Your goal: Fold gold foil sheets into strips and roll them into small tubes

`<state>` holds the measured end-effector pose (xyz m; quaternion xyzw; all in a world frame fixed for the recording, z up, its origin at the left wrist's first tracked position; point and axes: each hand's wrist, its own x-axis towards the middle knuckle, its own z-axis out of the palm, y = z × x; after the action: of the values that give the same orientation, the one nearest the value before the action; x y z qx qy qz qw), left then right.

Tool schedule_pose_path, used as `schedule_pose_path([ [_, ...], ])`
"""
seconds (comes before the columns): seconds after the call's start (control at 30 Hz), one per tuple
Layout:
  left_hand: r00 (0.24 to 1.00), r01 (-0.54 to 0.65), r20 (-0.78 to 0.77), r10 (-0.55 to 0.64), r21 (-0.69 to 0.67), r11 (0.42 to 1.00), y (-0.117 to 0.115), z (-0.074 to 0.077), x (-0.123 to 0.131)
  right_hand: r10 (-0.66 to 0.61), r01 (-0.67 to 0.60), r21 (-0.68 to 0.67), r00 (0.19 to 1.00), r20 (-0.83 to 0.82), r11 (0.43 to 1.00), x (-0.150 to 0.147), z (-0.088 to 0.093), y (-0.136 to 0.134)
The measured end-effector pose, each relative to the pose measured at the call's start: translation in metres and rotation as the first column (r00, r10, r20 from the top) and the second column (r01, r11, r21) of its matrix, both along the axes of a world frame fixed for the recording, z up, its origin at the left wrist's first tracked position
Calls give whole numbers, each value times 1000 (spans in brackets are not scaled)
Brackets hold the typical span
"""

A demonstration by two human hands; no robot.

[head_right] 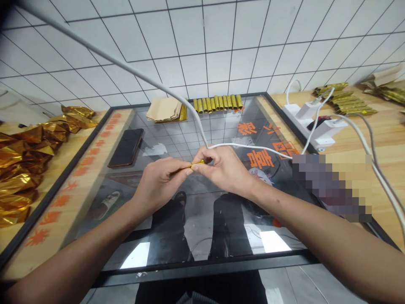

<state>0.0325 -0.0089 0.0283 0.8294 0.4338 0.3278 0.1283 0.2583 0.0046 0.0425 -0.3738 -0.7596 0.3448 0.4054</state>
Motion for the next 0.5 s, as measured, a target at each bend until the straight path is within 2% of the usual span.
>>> schedule_pose_path([
  [0.13, 987, 5, 162, -3, -11, 1000, -2, 0, 0, -36, 25, -157, 997, -68, 987, -5, 1, 0],
  [0.27, 960, 12, 281, 12, -85, 996, -5, 0, 3, -27, -28, -302, 984, -176, 953, -5, 3, 1],
  [0.5, 925, 20, 367, 92, -290, 957, -7, -4, 10, -66, 6, -346, 984, -163, 938, -1, 2, 2],
])
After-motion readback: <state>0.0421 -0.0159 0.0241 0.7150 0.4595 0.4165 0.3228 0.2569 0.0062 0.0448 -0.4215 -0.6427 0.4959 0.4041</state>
